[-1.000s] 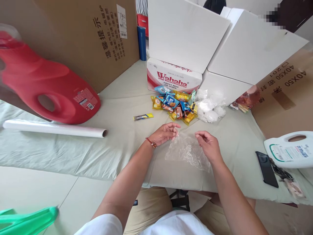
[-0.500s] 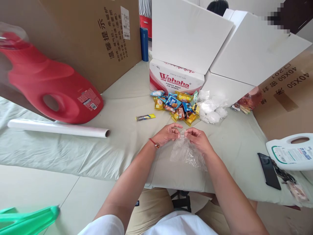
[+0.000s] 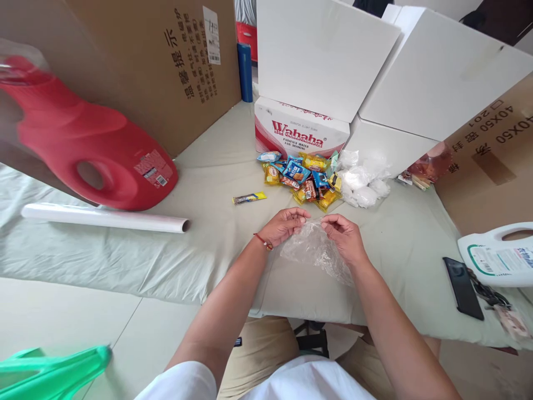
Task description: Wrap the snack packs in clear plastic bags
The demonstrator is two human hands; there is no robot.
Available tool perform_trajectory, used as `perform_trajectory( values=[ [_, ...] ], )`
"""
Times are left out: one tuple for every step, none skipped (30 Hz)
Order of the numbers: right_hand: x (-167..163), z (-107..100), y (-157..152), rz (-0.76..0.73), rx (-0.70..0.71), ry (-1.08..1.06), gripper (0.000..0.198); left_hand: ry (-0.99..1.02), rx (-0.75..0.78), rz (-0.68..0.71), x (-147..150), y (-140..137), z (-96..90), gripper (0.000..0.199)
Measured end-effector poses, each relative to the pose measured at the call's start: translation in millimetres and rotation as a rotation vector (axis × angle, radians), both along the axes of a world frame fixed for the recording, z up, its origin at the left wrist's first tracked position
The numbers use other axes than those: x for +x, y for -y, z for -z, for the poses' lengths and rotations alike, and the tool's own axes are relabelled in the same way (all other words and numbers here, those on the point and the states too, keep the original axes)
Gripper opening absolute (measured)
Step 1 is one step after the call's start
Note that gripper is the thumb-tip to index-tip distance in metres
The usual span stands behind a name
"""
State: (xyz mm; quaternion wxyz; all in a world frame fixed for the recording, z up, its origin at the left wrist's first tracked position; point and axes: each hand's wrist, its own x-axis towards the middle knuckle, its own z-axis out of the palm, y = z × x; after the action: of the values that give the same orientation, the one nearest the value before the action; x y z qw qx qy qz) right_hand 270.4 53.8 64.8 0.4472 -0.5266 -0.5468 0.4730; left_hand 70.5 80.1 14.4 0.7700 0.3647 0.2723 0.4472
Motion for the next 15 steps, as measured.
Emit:
perform_trajectory(
  values=[
    [-1, 0, 0, 0.004, 0.01, 0.008, 0.03, 0.021, -0.001, -0.028, 0, 0, -0.2, 0.043],
    [-1, 1, -1, 0.015, 0.015, 0.01, 0.03, 0.042, 0.0, -0.049, -1, -1, -0.5, 0.044],
    [-1, 2, -1, 0.027, 0.015, 0.005, 0.031, 0.062, 0.002, -0.063, -2, -2, -0.8, 0.043],
    [-2, 3, -2, 0.041, 0.01, -0.001, 0.032, 0.078, 0.004, -0.072, -2, -2, -1.0, 0.042],
    [-2, 4, -3, 0.06, 0.004, -0.002, 0.032, 0.09, 0.007, -0.083, -3, -3, -1.0, 0.041],
    [-1, 5, -4, 0.081, -0.002, 0.007, 0.033, 0.098, 0.01, -0.105, -4, -4, -0.9, 0.041],
    [-1, 6, -5, 0.101, -0.004, 0.028, 0.033, 0.094, 0.019, -0.137, -4, -4, -0.6, 0.043],
    [0, 6, -5, 0.122, -0.002, 0.054, 0.033, 0.074, 0.032, -0.172, -5, -4, -0.3, 0.048],
    [0, 6, -5, 0.14, 0.003, 0.081, 0.033, 0.037, 0.053, -0.202, -5, -3, 0.0, 0.054],
    [1, 5, -5, 0.154, 0.008, 0.103, 0.033, -0.022, 0.081, -0.214, -4, -2, -0.1, 0.059],
    [1, 4, -5, 0.159, 0.011, 0.119, 0.033, -0.099, 0.114, -0.213, -3, -1, -0.6, 0.061],
    [2, 2, -4, 0.158, 0.009, 0.129, 0.033, -0.187, 0.153, -0.213, -2, 2, -1.7, 0.061],
    [2, 0, -4, 0.154, -0.001, 0.132, 0.033, -0.278, 0.197, -0.232, 0, 4, -3.5, 0.056],
    [3, -1, -4, 0.148, -0.017, 0.129, 0.034, -0.36, 0.246, -0.277, 1, 8, -6.2, 0.049],
    [4, -3, -4, 0.142, -0.035, 0.122, 0.035, -0.426, 0.299, -0.342, 2, 12, -9.7, 0.041]
  ],
)
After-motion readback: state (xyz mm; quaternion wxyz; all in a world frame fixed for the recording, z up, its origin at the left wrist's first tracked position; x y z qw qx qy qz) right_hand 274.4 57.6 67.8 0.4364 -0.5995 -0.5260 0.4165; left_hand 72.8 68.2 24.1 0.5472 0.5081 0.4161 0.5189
